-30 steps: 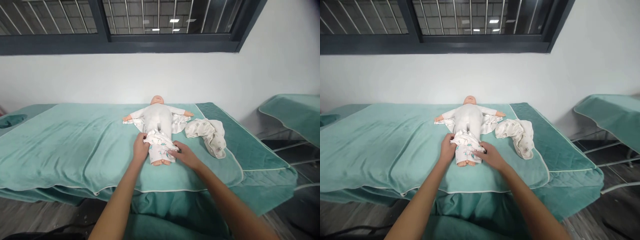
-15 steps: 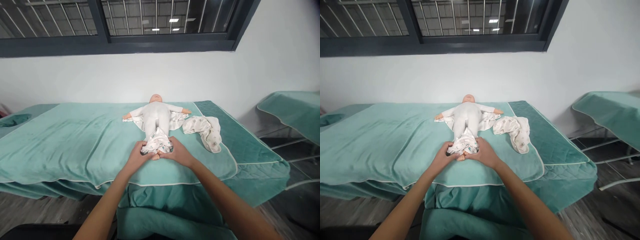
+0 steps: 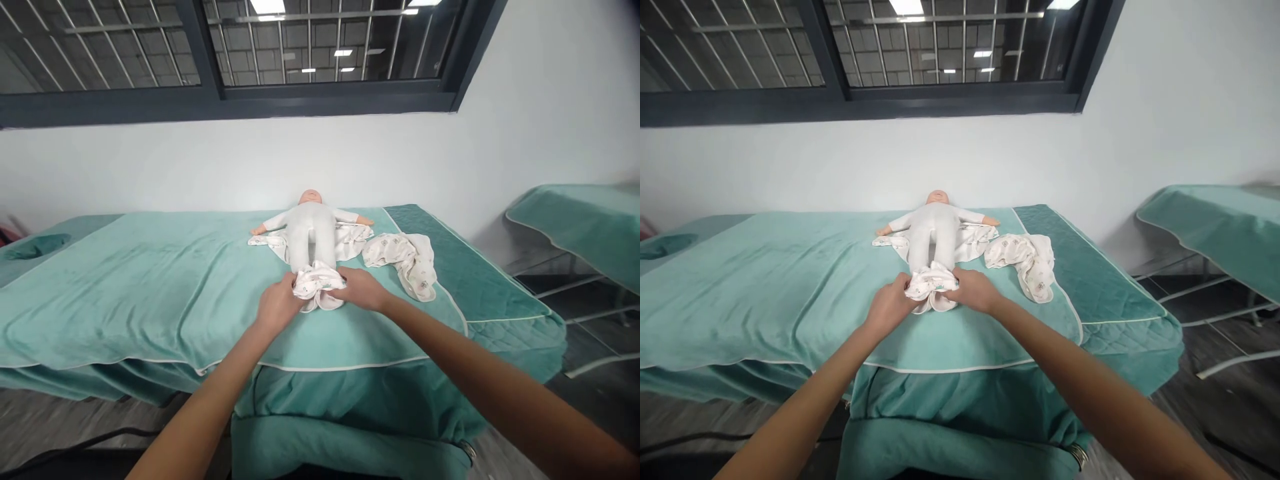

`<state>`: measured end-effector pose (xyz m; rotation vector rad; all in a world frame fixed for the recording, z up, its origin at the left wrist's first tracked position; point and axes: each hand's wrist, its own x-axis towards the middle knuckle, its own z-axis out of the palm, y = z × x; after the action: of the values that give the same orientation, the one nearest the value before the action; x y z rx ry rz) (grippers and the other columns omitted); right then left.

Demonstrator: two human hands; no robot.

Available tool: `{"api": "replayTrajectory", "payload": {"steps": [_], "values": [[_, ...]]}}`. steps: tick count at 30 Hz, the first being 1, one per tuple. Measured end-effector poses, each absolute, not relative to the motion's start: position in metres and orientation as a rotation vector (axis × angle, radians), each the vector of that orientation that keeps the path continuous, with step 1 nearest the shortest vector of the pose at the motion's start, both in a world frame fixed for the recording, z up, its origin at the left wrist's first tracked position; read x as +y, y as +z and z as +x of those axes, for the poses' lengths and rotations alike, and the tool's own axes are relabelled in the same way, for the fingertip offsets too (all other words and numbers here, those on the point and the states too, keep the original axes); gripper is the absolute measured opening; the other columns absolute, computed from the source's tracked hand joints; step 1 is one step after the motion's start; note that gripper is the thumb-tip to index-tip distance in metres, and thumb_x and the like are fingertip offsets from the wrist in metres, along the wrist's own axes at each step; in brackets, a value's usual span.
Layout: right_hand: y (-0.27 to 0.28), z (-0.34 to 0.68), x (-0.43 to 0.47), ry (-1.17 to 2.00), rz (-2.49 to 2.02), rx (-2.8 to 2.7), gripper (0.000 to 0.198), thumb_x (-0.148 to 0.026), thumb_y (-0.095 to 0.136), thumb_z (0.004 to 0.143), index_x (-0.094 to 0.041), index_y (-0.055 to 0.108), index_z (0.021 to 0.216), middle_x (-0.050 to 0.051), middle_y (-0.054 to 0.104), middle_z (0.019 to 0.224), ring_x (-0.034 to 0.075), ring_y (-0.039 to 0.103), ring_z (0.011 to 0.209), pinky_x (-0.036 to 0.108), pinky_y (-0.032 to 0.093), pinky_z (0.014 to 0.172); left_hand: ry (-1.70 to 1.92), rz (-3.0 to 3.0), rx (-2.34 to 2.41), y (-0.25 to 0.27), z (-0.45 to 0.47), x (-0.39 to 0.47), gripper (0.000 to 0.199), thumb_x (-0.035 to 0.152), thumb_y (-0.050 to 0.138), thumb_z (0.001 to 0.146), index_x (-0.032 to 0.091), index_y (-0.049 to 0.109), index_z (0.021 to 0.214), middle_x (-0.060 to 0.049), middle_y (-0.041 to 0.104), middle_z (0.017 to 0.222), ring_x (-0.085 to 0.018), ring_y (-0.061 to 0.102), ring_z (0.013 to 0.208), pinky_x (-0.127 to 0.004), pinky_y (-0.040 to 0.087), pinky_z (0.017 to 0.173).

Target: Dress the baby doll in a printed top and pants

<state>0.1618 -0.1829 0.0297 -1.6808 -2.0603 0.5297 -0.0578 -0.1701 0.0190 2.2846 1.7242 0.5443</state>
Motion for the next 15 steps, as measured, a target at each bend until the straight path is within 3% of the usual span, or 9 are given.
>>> {"api": "replayTrajectory", "payload": {"steps": [3, 6, 10, 15], "values": [[0.051, 0.172, -0.186, 0.841, -1.609, -2.078, 0.037, -0.055, 0.07, 0.073, -0.021, 0.056, 0.072, 0.001, 0.061, 0.075, 0.017, 0.051, 0.068, 0.028, 0.031, 0.058, 0.413, 2.178, 1.606, 0.045, -0.063, -0.17, 0.03, 0.045, 0.07, 0.072, 0.022, 0.061, 0.089, -0.006, 0.071, 0.084, -0.028, 0.066, 0.078, -0.028, 0.038, 0.058], [0.079, 0.182, -0.188, 1.092, -1.525, -2.146, 0.047, -0.065, 0.071, 0.07, -0.022, 0.054, 0.064, -0.002, 0.052, 0.064, 0.014, 0.043, 0.06, 0.028, 0.026, 0.053, 0.313, 2.137, 1.371, 0.073, -0.073, -0.167, 0.027, 0.046, 0.07, 0.07, 0.022, 0.064, 0.08, -0.003, 0.071, 0.083, -0.024, 0.064, 0.076, -0.026, 0.039, 0.056], [0.116, 0.185, -0.194, 1.021, -1.53, -2.41, 0.058, -0.074, 0.066, 0.071, -0.021, 0.047, 0.054, -0.002, 0.043, 0.054, 0.012, 0.035, 0.052, 0.03, 0.022, 0.052, 0.057, 2.131, 0.969, 0.118, -0.084, -0.169, 0.017, 0.037, 0.071, 0.068, 0.025, 0.072, 0.079, 0.003, 0.071, 0.077, -0.019, 0.062, 0.07, -0.024, 0.04, 0.056], [0.16, 0.179, -0.206, 0.885, -1.516, -2.498, 0.068, -0.08, 0.056, 0.076, -0.021, 0.039, 0.047, -0.001, 0.041, 0.05, 0.011, 0.032, 0.048, 0.031, 0.025, 0.052, -0.227, 2.051, 1.03, 0.179, -0.085, -0.178, 0.027, 0.023, 0.085, 0.042, 0.024, 0.071, 0.064, 0.003, 0.069, 0.064, -0.023, 0.066, 0.067, -0.027, 0.048, 0.059]]}}
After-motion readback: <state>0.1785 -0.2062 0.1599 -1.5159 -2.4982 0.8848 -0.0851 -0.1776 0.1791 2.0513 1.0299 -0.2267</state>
